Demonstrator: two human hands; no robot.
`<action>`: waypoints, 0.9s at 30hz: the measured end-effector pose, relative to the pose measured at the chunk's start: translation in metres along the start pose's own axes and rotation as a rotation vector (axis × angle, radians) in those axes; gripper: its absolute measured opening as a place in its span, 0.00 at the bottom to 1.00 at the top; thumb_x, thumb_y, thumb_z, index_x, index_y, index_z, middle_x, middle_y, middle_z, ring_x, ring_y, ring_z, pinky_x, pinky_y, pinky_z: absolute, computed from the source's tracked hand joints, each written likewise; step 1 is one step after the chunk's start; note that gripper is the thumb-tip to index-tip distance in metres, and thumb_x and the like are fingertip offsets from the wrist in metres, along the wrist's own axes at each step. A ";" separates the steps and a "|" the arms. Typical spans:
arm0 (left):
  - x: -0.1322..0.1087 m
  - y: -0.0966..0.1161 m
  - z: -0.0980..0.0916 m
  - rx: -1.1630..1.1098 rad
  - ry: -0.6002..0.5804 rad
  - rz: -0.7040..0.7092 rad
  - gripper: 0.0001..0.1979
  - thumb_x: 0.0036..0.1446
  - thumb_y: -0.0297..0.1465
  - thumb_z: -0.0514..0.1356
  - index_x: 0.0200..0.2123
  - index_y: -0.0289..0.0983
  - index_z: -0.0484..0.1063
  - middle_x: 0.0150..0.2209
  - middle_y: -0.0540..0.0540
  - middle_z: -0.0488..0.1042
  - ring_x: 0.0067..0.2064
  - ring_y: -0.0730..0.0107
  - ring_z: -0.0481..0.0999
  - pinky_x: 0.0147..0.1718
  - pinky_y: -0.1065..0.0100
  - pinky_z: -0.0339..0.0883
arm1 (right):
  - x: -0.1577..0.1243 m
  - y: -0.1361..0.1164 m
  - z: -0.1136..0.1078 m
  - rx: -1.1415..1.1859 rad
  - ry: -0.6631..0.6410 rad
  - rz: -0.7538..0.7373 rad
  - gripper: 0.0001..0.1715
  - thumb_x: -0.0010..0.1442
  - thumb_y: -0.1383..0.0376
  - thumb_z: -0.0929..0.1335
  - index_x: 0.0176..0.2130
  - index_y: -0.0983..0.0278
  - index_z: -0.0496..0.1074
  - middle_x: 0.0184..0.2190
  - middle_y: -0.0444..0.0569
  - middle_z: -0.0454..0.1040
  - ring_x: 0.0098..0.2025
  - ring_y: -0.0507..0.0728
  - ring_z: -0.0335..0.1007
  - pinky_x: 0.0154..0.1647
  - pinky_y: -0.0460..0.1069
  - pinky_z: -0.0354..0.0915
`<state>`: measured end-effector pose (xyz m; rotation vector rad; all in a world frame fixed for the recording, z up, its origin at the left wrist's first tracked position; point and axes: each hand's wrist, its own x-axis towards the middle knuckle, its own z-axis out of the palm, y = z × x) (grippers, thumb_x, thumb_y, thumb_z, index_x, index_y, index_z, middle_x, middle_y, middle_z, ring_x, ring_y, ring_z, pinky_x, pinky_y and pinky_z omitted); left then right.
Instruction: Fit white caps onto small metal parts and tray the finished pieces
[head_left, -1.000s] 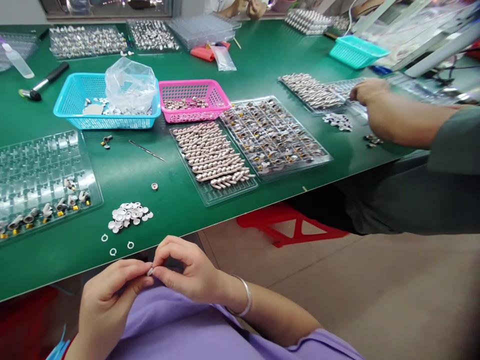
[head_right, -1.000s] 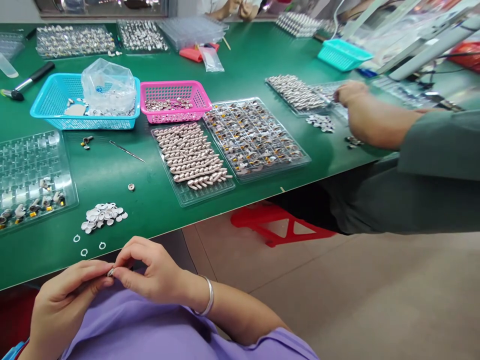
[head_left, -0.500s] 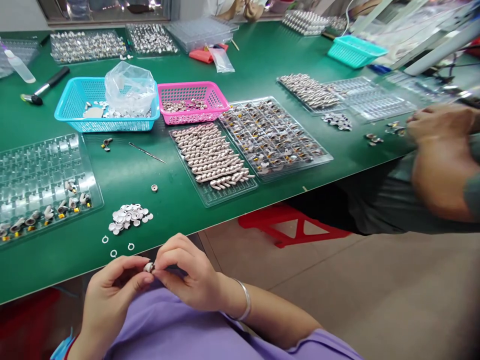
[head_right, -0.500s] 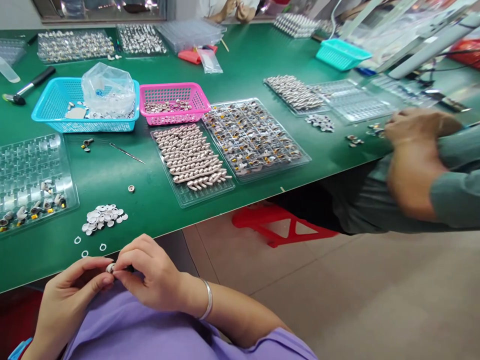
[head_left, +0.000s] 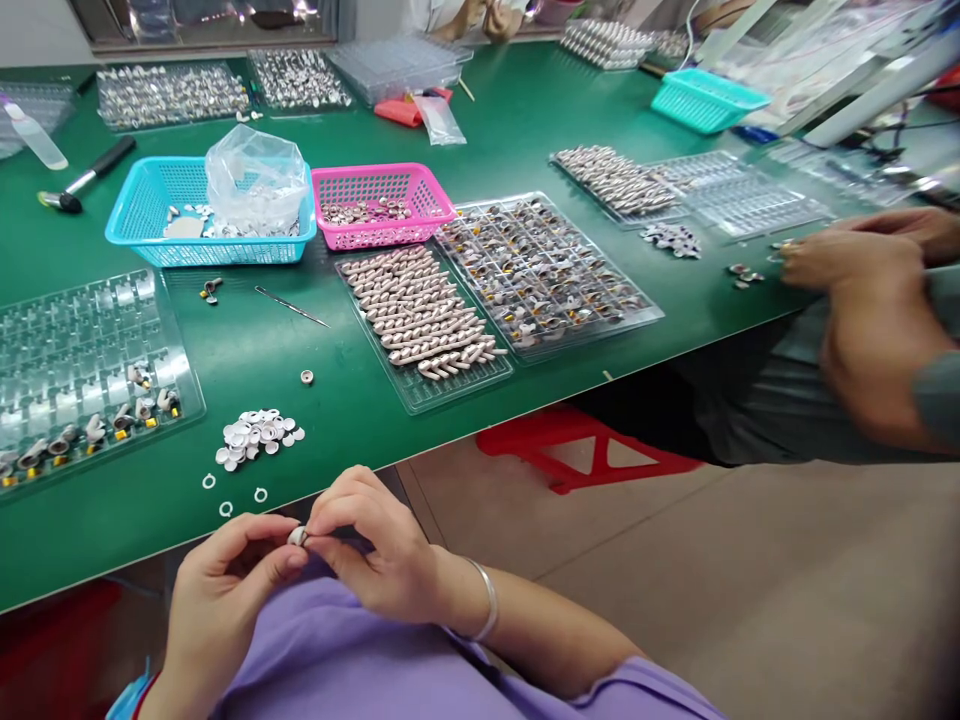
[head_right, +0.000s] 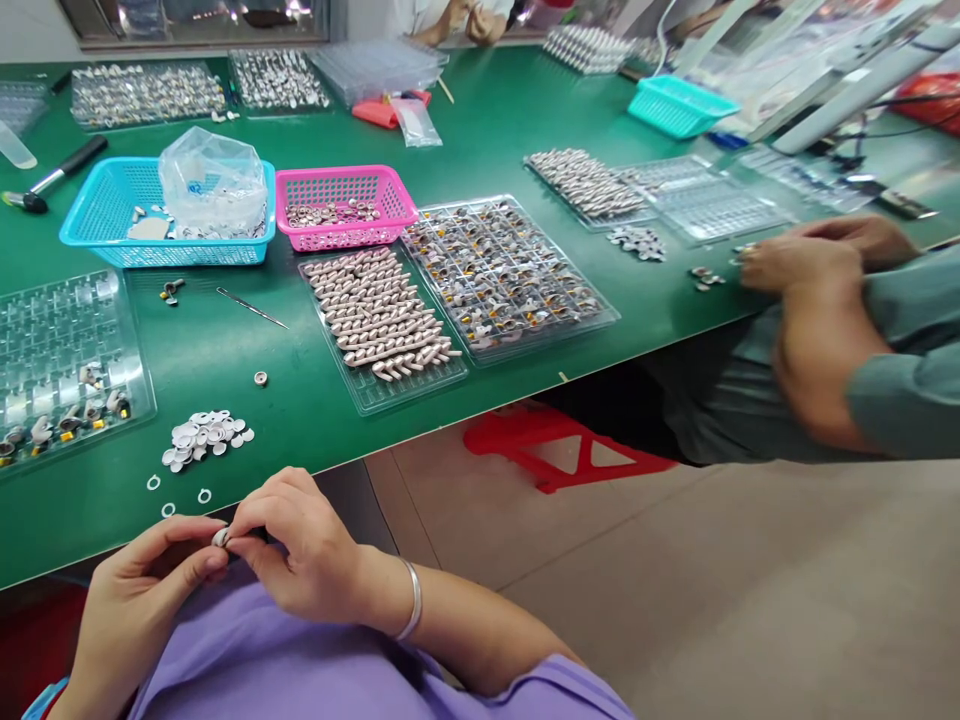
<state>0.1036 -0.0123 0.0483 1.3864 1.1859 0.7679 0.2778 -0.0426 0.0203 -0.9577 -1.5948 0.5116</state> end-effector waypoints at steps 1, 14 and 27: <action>0.000 0.000 0.000 0.011 -0.005 0.008 0.04 0.45 0.30 0.70 0.28 0.42 0.82 0.24 0.53 0.81 0.22 0.72 0.79 0.23 0.80 0.74 | 0.000 0.000 -0.001 0.022 -0.012 0.022 0.07 0.62 0.73 0.66 0.39 0.62 0.66 0.31 0.48 0.75 0.34 0.53 0.69 0.40 0.50 0.67; -0.004 -0.008 -0.007 0.330 -0.051 0.294 0.04 0.53 0.31 0.67 0.34 0.45 0.81 0.30 0.55 0.82 0.29 0.76 0.80 0.29 0.82 0.72 | 0.010 0.003 -0.017 0.226 -0.224 0.431 0.08 0.55 0.70 0.73 0.34 0.63 0.70 0.33 0.44 0.74 0.36 0.52 0.70 0.42 0.47 0.67; -0.003 -0.010 -0.006 0.443 -0.052 0.478 0.06 0.59 0.32 0.64 0.40 0.43 0.79 0.34 0.54 0.83 0.31 0.76 0.82 0.34 0.82 0.73 | 0.013 0.005 -0.013 0.513 -0.201 0.667 0.13 0.53 0.61 0.75 0.31 0.64 0.70 0.29 0.44 0.74 0.33 0.52 0.70 0.40 0.49 0.69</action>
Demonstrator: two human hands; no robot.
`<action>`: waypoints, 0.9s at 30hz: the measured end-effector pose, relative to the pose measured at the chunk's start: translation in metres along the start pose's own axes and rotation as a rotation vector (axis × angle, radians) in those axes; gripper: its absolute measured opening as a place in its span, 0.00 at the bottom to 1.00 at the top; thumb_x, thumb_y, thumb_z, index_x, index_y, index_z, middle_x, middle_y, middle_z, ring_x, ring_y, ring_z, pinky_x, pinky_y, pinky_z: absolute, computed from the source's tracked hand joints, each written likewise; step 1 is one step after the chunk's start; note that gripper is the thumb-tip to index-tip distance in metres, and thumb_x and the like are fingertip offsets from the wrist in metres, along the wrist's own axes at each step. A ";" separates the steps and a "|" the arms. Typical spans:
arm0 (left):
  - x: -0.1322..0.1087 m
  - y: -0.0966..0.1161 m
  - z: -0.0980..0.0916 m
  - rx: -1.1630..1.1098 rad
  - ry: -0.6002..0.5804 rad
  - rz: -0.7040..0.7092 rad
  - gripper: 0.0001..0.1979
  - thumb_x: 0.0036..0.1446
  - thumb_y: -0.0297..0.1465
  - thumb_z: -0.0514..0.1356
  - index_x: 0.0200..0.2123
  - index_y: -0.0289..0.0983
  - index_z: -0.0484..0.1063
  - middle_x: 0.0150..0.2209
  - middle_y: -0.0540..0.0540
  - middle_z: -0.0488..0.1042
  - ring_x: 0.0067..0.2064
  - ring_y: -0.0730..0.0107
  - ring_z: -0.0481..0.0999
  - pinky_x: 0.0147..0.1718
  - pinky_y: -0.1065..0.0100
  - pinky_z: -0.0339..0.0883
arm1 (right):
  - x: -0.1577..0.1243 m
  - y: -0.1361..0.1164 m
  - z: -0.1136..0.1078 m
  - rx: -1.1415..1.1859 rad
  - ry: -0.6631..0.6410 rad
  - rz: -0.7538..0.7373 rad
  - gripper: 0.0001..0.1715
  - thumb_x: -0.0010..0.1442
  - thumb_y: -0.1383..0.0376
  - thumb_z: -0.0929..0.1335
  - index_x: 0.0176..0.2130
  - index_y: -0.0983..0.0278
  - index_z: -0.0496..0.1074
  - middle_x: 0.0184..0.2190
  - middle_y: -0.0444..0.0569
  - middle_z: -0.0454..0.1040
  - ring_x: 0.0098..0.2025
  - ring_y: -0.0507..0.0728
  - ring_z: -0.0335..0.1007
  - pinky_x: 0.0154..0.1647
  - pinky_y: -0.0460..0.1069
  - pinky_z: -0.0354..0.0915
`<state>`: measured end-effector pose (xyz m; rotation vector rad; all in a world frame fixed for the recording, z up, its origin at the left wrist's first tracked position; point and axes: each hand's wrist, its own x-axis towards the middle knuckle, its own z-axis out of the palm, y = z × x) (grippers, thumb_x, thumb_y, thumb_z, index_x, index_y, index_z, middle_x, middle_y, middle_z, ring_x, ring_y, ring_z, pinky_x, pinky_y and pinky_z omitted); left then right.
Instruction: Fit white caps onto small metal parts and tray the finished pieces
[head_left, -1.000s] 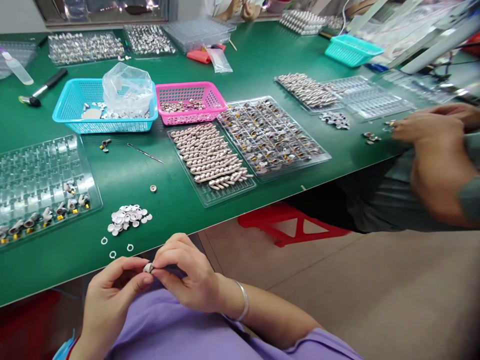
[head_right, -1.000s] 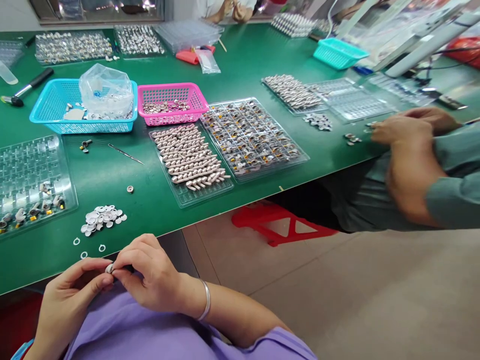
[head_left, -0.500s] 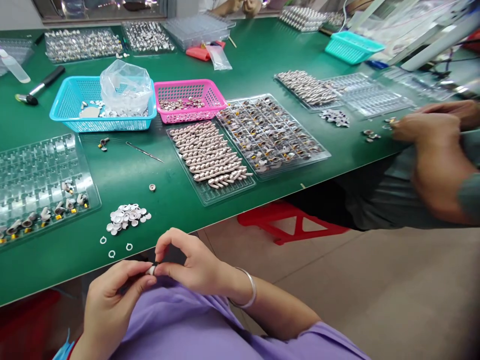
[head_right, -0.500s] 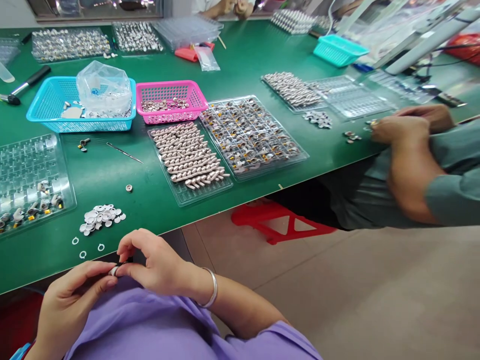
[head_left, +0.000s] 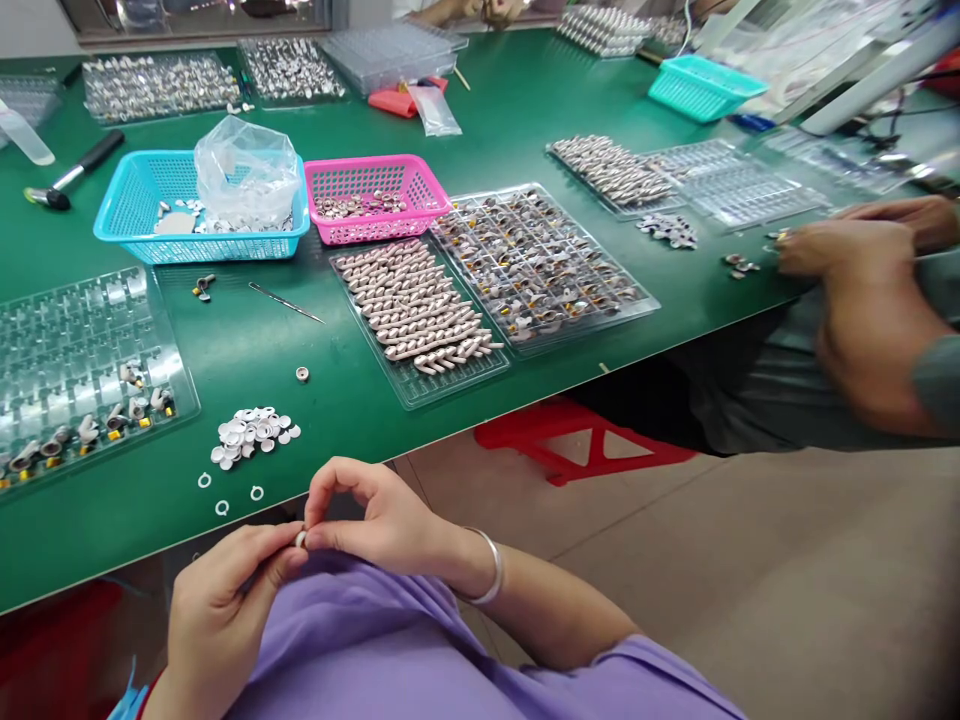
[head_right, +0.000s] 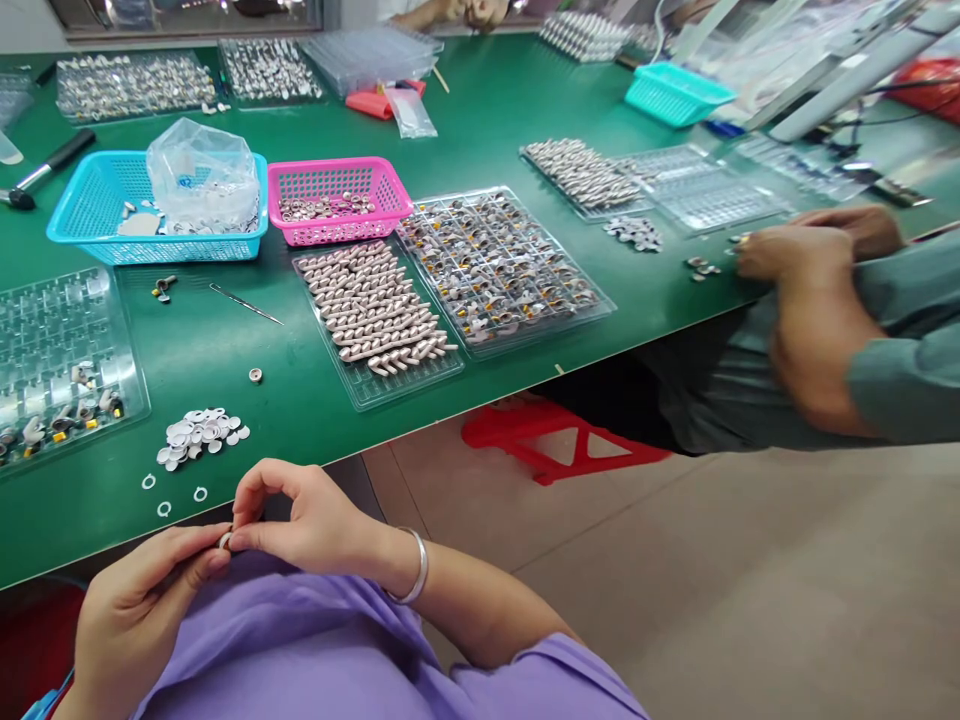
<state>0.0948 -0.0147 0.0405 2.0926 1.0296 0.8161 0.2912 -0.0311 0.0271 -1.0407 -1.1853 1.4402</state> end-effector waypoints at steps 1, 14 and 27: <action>0.000 0.000 0.000 0.016 0.004 0.015 0.06 0.59 0.32 0.64 0.40 0.43 0.79 0.34 0.53 0.83 0.31 0.76 0.82 0.34 0.82 0.73 | 0.000 0.001 0.001 -0.005 0.010 -0.007 0.13 0.54 0.61 0.75 0.31 0.64 0.70 0.29 0.44 0.74 0.33 0.52 0.70 0.40 0.49 0.69; -0.002 -0.003 -0.003 0.039 -0.023 -0.104 0.10 0.56 0.33 0.65 0.42 0.40 0.80 0.38 0.49 0.84 0.34 0.67 0.84 0.35 0.75 0.78 | -0.006 0.001 -0.005 -0.363 -0.051 -0.314 0.05 0.60 0.69 0.71 0.38 0.64 0.71 0.35 0.49 0.74 0.37 0.53 0.70 0.40 0.47 0.70; -0.001 -0.004 -0.003 0.061 -0.014 -0.040 0.09 0.59 0.34 0.64 0.43 0.43 0.80 0.36 0.51 0.84 0.32 0.70 0.84 0.35 0.76 0.77 | -0.003 -0.001 -0.001 -0.306 -0.013 -0.240 0.03 0.60 0.68 0.70 0.33 0.65 0.75 0.32 0.48 0.76 0.35 0.52 0.72 0.39 0.46 0.69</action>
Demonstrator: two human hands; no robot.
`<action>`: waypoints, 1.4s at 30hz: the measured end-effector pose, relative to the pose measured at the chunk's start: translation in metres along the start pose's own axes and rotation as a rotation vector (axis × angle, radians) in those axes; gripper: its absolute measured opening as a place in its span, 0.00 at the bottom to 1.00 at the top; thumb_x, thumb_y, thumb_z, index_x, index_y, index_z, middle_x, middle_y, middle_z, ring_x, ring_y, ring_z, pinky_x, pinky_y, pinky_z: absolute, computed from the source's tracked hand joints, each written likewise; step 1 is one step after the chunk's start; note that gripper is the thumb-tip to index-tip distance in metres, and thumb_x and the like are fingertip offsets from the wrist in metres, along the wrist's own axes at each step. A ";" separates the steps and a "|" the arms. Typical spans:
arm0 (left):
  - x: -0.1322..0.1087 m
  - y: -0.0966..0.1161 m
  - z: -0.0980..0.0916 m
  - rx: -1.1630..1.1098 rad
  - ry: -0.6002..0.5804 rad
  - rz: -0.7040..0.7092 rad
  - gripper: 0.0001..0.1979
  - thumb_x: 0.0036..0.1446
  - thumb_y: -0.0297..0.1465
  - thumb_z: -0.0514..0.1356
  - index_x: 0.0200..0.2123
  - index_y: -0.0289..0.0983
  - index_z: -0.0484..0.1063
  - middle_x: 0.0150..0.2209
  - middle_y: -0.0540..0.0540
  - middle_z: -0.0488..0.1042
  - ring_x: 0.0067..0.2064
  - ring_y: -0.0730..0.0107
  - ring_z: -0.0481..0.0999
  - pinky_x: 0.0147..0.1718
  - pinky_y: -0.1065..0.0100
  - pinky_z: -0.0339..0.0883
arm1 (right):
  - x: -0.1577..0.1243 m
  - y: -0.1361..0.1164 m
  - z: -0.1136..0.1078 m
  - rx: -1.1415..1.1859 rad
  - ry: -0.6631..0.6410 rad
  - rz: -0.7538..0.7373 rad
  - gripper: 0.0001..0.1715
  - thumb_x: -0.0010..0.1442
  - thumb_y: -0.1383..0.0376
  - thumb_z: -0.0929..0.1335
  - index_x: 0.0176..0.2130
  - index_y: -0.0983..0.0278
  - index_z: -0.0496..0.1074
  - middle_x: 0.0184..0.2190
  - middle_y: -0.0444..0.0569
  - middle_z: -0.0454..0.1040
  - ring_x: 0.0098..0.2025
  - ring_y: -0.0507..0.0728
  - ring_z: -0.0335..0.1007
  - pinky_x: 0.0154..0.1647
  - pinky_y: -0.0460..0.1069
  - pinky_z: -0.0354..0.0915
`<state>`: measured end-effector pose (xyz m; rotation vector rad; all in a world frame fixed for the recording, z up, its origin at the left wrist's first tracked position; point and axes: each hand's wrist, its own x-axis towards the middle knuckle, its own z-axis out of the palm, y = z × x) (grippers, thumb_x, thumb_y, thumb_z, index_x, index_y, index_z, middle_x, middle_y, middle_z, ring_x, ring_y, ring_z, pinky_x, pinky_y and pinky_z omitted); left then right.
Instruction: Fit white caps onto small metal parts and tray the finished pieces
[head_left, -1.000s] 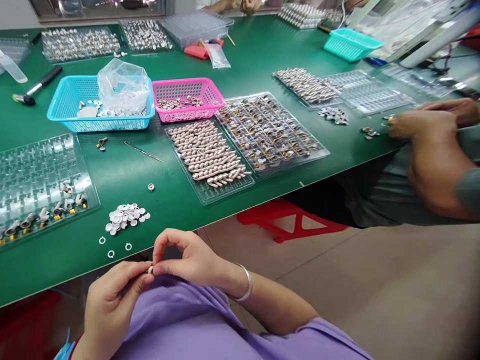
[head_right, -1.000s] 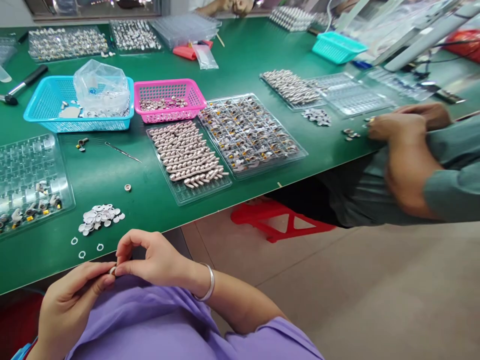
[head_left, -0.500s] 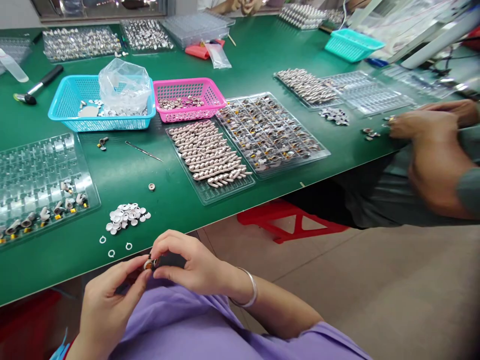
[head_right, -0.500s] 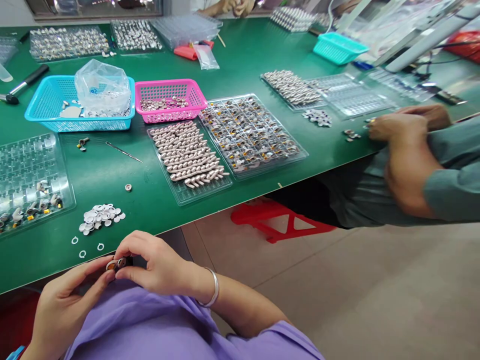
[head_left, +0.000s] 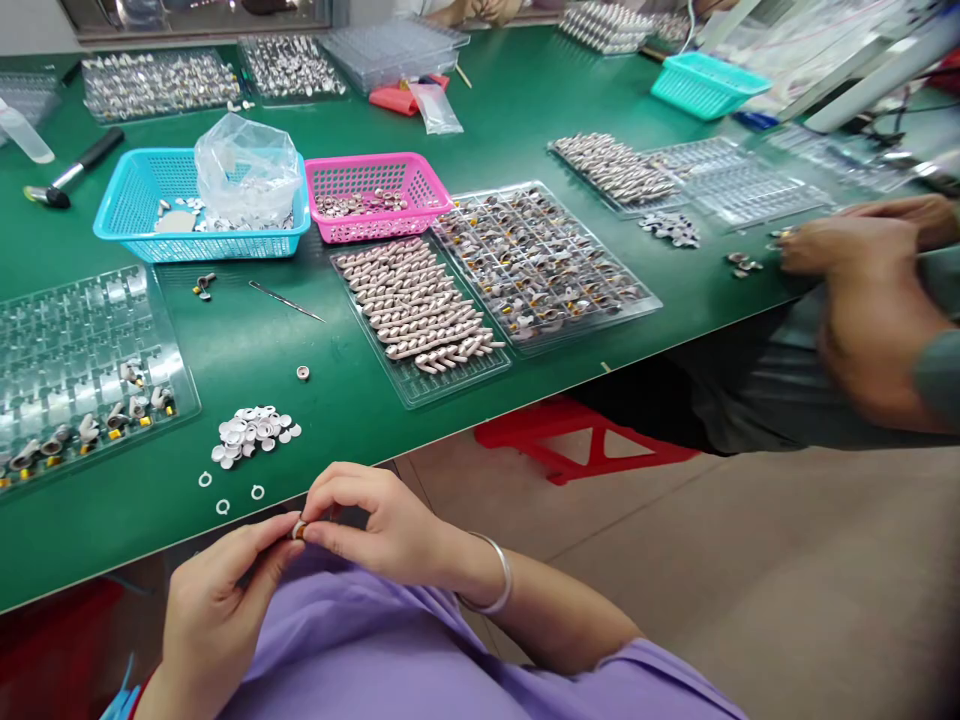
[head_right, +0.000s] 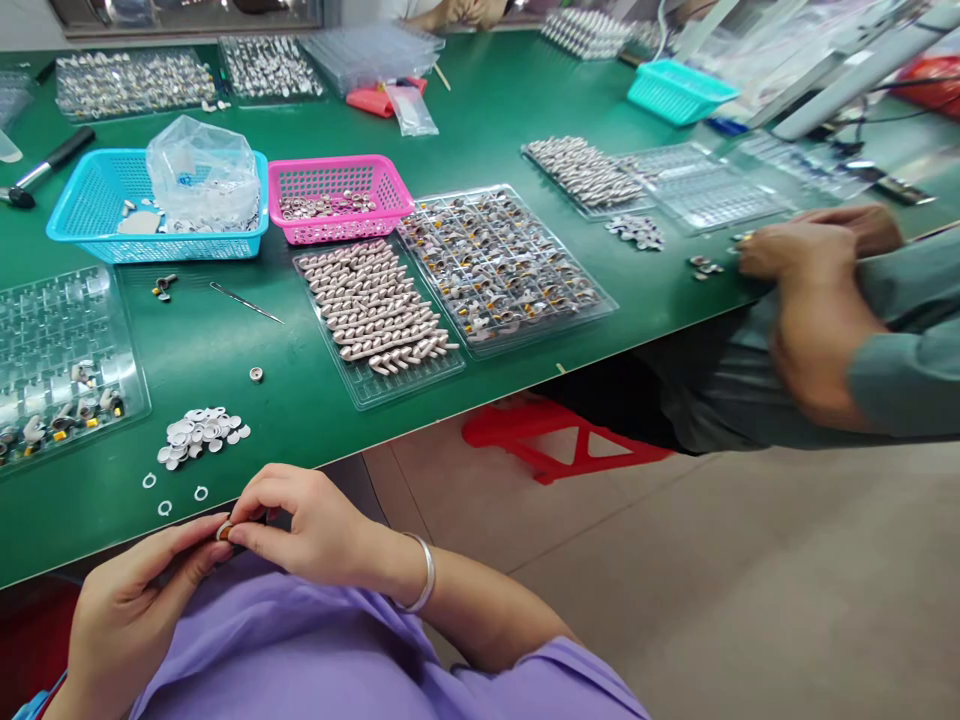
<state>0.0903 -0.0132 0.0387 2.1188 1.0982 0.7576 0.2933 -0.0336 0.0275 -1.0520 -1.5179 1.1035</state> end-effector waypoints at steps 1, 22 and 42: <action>0.001 0.001 0.000 0.003 0.006 0.019 0.09 0.59 0.34 0.63 0.42 0.42 0.80 0.36 0.51 0.84 0.32 0.71 0.84 0.35 0.77 0.77 | 0.000 0.000 0.000 0.021 -0.006 0.022 0.03 0.60 0.68 0.71 0.33 0.65 0.75 0.32 0.48 0.76 0.35 0.52 0.72 0.39 0.46 0.69; 0.001 -0.001 -0.003 0.022 -0.023 0.003 0.09 0.59 0.33 0.64 0.42 0.42 0.80 0.37 0.51 0.84 0.33 0.70 0.84 0.36 0.77 0.76 | 0.008 -0.005 -0.001 -0.169 -0.037 -0.007 0.03 0.53 0.72 0.72 0.30 0.65 0.74 0.30 0.47 0.76 0.33 0.53 0.72 0.36 0.47 0.68; 0.009 0.009 -0.003 -0.160 -0.027 -0.196 0.09 0.53 0.35 0.67 0.37 0.39 0.82 0.33 0.47 0.85 0.30 0.64 0.84 0.30 0.72 0.79 | 0.002 0.002 -0.009 -0.275 -0.075 -0.295 0.04 0.64 0.72 0.65 0.39 0.65 0.70 0.37 0.52 0.75 0.39 0.54 0.72 0.43 0.46 0.72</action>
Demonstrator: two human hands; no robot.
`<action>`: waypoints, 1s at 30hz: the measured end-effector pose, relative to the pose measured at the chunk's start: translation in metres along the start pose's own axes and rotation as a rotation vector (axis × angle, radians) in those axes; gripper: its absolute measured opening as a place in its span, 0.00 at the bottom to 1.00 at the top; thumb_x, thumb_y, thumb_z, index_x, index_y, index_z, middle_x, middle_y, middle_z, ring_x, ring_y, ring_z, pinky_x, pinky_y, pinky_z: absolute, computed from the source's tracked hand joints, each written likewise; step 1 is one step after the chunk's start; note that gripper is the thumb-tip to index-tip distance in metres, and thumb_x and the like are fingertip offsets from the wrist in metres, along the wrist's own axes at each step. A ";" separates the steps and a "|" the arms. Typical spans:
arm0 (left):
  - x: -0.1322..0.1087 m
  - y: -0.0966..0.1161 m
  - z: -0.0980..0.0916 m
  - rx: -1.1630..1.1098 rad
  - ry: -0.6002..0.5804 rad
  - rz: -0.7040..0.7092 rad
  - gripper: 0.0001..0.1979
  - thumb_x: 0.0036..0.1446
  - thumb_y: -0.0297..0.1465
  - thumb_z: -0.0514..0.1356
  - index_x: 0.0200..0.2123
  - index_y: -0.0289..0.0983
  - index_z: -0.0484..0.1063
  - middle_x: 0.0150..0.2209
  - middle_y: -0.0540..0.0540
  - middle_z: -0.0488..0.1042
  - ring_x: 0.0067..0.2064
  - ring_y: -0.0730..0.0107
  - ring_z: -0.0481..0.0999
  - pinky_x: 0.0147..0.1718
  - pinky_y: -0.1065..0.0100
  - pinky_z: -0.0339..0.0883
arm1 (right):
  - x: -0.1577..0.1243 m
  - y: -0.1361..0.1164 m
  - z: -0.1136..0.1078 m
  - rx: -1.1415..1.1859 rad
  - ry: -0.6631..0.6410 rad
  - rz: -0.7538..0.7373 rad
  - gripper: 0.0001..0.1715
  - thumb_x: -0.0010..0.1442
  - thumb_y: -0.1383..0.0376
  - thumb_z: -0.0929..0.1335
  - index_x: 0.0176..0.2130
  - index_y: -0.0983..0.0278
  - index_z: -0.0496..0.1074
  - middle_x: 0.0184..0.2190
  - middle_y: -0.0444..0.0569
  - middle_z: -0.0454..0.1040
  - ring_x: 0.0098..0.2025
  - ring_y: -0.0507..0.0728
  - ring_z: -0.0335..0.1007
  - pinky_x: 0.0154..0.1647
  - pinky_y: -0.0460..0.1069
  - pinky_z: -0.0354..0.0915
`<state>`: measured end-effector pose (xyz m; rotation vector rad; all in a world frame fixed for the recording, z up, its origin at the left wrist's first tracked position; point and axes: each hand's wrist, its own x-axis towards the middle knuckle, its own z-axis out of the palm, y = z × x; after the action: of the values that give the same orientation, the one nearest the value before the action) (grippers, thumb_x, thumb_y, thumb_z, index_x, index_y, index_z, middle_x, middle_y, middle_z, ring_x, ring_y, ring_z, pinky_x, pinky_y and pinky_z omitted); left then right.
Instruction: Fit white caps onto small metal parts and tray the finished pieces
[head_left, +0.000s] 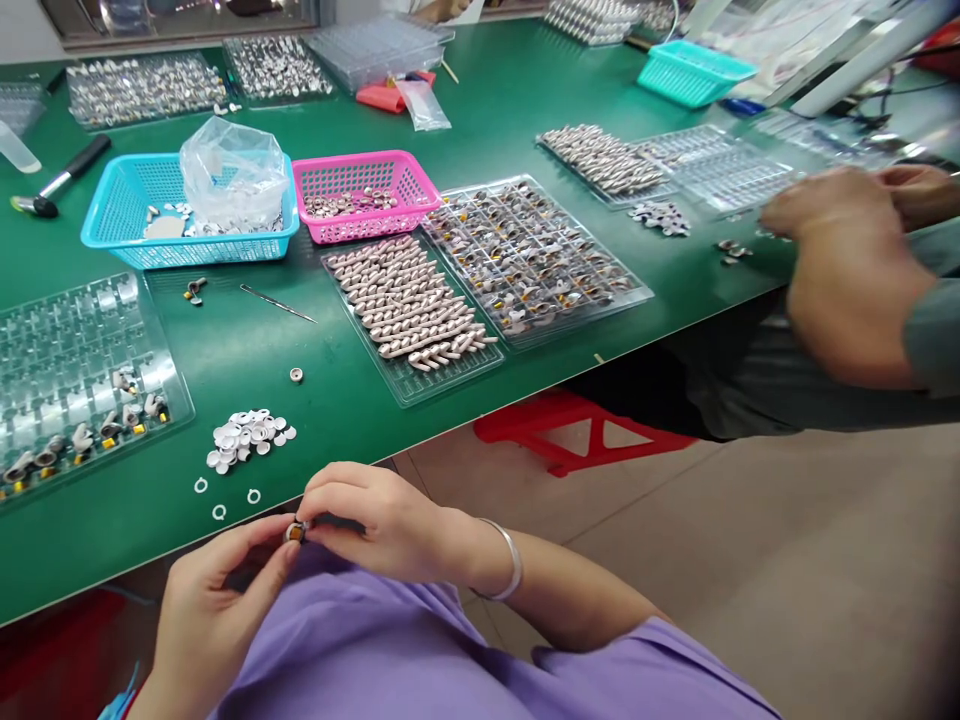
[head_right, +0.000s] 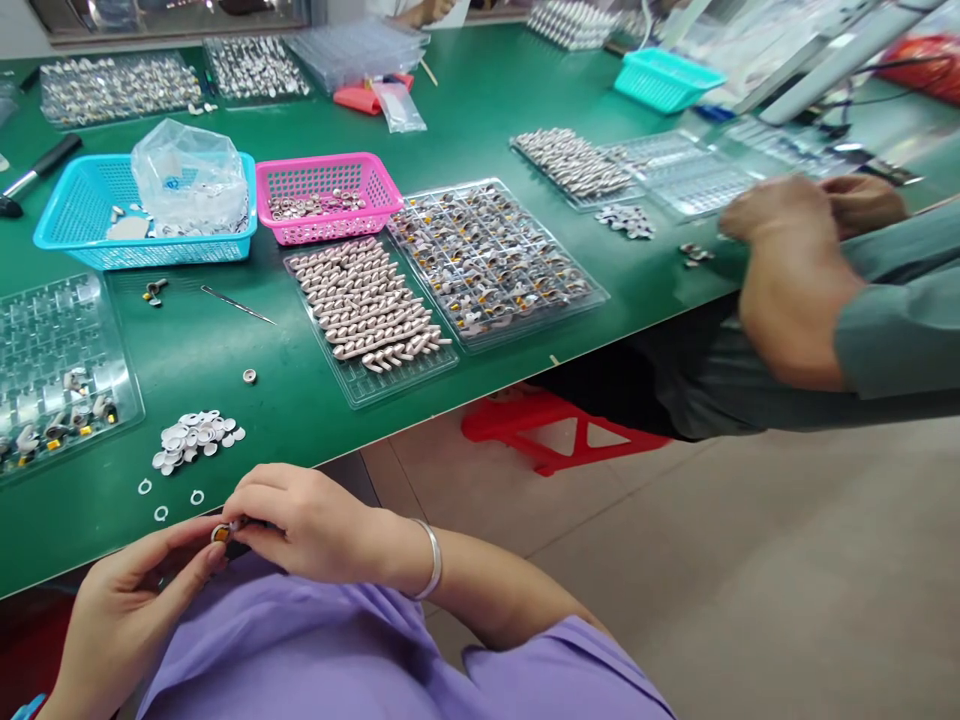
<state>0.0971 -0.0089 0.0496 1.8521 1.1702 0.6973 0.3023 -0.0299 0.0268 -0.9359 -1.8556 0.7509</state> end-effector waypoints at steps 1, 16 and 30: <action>0.000 0.001 0.000 0.003 0.000 0.011 0.08 0.53 0.35 0.66 0.37 0.39 0.82 0.33 0.48 0.85 0.29 0.64 0.84 0.30 0.72 0.79 | 0.001 0.000 0.000 -0.024 0.012 -0.030 0.05 0.65 0.72 0.65 0.39 0.66 0.71 0.36 0.53 0.75 0.39 0.54 0.72 0.43 0.47 0.72; -0.001 0.003 0.005 0.080 0.062 0.119 0.08 0.53 0.28 0.65 0.38 0.39 0.79 0.30 0.53 0.83 0.25 0.76 0.81 0.28 0.81 0.74 | -0.001 -0.007 0.006 0.090 0.104 0.065 0.09 0.62 0.73 0.67 0.43 0.66 0.72 0.38 0.51 0.72 0.38 0.52 0.71 0.41 0.45 0.72; -0.006 0.003 0.003 0.160 0.078 0.184 0.08 0.56 0.31 0.65 0.40 0.41 0.80 0.34 0.52 0.84 0.31 0.72 0.83 0.33 0.80 0.75 | 0.001 -0.009 0.016 0.119 0.214 0.139 0.03 0.57 0.72 0.67 0.33 0.65 0.70 0.32 0.47 0.71 0.31 0.49 0.67 0.33 0.43 0.70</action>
<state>0.0985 -0.0163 0.0499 2.1033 1.1429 0.8044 0.2852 -0.0357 0.0280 -1.0337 -1.5559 0.8037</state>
